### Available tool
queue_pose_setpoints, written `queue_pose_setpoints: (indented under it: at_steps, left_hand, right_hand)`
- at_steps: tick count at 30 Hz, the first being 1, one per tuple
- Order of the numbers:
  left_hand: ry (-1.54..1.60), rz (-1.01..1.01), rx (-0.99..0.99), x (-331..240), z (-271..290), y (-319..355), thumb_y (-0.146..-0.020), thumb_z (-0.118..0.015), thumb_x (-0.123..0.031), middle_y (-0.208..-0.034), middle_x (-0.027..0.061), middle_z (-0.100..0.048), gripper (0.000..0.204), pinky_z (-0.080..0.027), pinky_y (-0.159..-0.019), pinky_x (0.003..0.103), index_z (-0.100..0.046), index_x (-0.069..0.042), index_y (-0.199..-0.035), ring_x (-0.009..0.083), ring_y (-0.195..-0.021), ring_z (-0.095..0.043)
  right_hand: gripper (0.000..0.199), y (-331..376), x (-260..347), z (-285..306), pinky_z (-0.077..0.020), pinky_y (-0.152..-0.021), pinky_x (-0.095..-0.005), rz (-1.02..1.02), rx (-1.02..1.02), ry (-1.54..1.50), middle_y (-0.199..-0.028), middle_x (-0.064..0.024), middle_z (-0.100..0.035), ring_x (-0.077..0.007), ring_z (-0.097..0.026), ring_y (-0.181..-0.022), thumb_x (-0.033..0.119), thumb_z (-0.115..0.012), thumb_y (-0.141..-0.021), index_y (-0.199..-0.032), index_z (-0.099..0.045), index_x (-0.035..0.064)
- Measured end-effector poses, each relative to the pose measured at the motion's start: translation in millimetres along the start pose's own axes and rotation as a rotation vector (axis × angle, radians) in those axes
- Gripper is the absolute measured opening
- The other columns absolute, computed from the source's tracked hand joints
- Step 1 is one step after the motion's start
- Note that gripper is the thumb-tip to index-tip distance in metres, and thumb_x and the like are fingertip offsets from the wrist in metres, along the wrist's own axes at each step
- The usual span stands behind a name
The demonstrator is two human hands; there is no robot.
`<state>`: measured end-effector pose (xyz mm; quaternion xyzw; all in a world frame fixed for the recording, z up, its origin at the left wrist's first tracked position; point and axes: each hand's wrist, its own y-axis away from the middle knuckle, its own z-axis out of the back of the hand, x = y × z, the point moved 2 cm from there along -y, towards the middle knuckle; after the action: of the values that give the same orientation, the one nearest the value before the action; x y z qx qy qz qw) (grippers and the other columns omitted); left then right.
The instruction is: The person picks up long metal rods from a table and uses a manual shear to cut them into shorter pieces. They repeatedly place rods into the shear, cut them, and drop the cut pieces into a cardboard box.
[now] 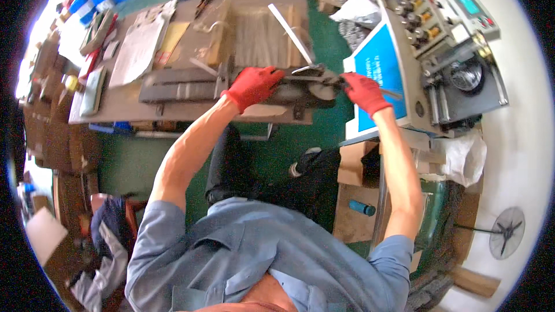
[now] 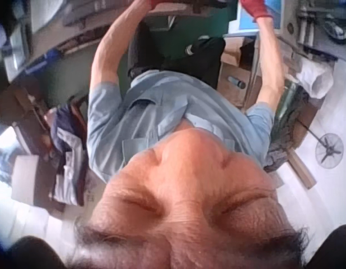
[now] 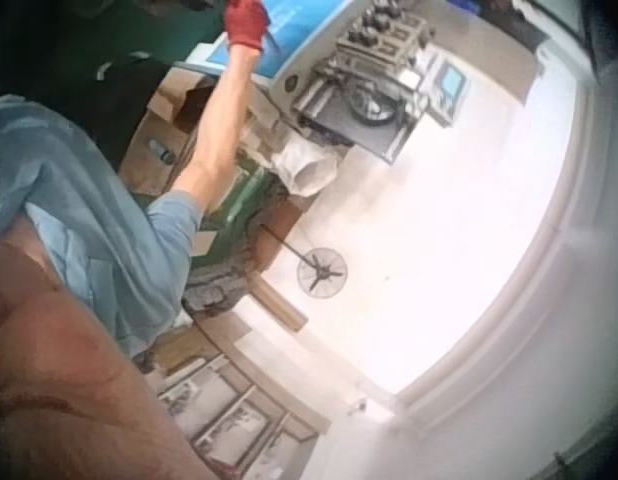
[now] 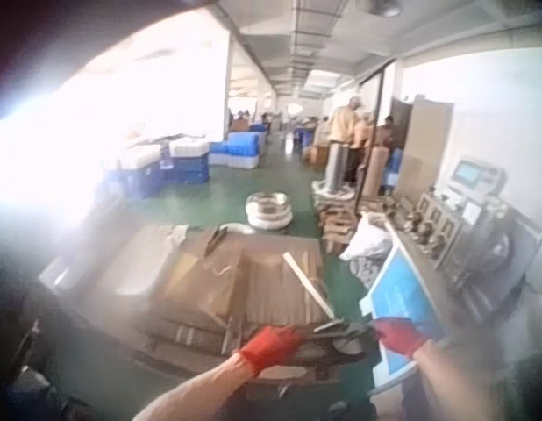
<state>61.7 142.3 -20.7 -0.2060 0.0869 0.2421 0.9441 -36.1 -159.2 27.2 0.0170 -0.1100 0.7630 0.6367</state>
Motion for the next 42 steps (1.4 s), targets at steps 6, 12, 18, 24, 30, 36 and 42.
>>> queue_pose_setpoints:
  at_steps: [6, 12, 18, 24, 30, 36, 42]
  left_hand:
    - [0.004, 0.007, 0.006, 3, 10, -4, -0.086, -0.061, -0.022, -0.098, 0.0144, -0.062, 0.028, -0.053, -0.072, 0.048, -0.058, -0.011, -0.112, 0.0374, -0.088, -0.063]
    - [0.001, 0.013, 0.031, -4, 12, -8, -0.085, -0.060, -0.017, -0.098, 0.0147, -0.062, 0.026, -0.052, -0.071, 0.048, -0.056, -0.008, -0.109, 0.0365, -0.086, -0.064]
    - [-0.133, 0.107, 0.098, -22, 6, -19, -0.086, -0.056, -0.016, -0.097, 0.0172, -0.064, 0.020, -0.053, -0.071, 0.048, -0.056, -0.005, -0.103, 0.0363, -0.086, -0.066]
    - [-0.089, 0.166, 0.055, -34, 4, -24, -0.085, -0.058, -0.021, -0.096, 0.0188, -0.063, 0.025, -0.053, -0.072, 0.049, -0.054, -0.004, -0.104, 0.0384, -0.086, -0.065]
    - [-0.014, 0.096, 0.033, -40, 14, -22, -0.085, -0.062, -0.025, -0.094, 0.0186, -0.062, 0.030, -0.051, -0.073, 0.050, -0.054, -0.004, -0.105, 0.0397, -0.086, -0.063]
    - [-0.035, 0.075, -0.011, -19, -4, -22, -0.086, -0.062, -0.026, -0.091, 0.0182, -0.063, 0.027, -0.051, -0.070, 0.050, -0.054, -0.006, -0.103, 0.0393, -0.083, -0.064]
    - [-0.067, 0.099, 0.017, -18, -6, -23, -0.087, -0.060, -0.023, -0.094, 0.0172, -0.063, 0.026, -0.051, -0.072, 0.048, -0.053, -0.006, -0.106, 0.0377, -0.086, -0.064]
  right_hand:
    - [0.016, -14, 7, -12, -0.0505, -0.068, -0.0504, 0.000, -0.030, 0.206, -0.083, -0.0154, -0.066, -0.0375, -0.065, -0.081, 0.016, -0.057, -0.083, -0.097, -0.058, 0.0084]
    - [0.015, -5, 18, -10, -0.0510, -0.067, -0.0498, -0.067, -0.059, 0.191, -0.081, -0.0164, -0.066, -0.0372, -0.066, -0.080, 0.013, -0.054, -0.083, -0.097, -0.058, 0.0074]
    - [0.016, -5, 23, -11, -0.0513, -0.068, -0.0490, -0.107, -0.052, 0.178, -0.081, -0.0170, -0.067, -0.0380, -0.066, -0.080, 0.011, -0.053, -0.082, -0.095, -0.059, 0.0061]
    - [0.015, -5, 32, -8, -0.0520, -0.067, -0.0486, -0.133, -0.069, 0.177, -0.082, -0.0171, -0.067, -0.0371, -0.067, -0.081, 0.011, -0.052, -0.082, -0.095, -0.059, 0.0066]
    - [0.013, -4, 18, -20, -0.0521, -0.066, -0.0503, -0.162, -0.071, 0.217, -0.082, -0.0177, -0.068, -0.0375, -0.067, -0.078, 0.014, -0.052, -0.083, -0.092, -0.059, 0.0083]
    - [0.014, -9, 14, -27, -0.0514, -0.066, -0.0519, -0.162, -0.085, 0.187, -0.084, -0.0170, -0.068, -0.0384, -0.067, -0.080, 0.019, -0.054, -0.086, -0.095, -0.059, 0.0103]
    - [0.014, -11, 14, -26, -0.0514, -0.069, -0.0530, -0.181, -0.048, 0.194, -0.085, -0.0191, -0.068, -0.0405, -0.067, -0.083, 0.015, -0.052, -0.084, -0.096, -0.059, 0.0095]
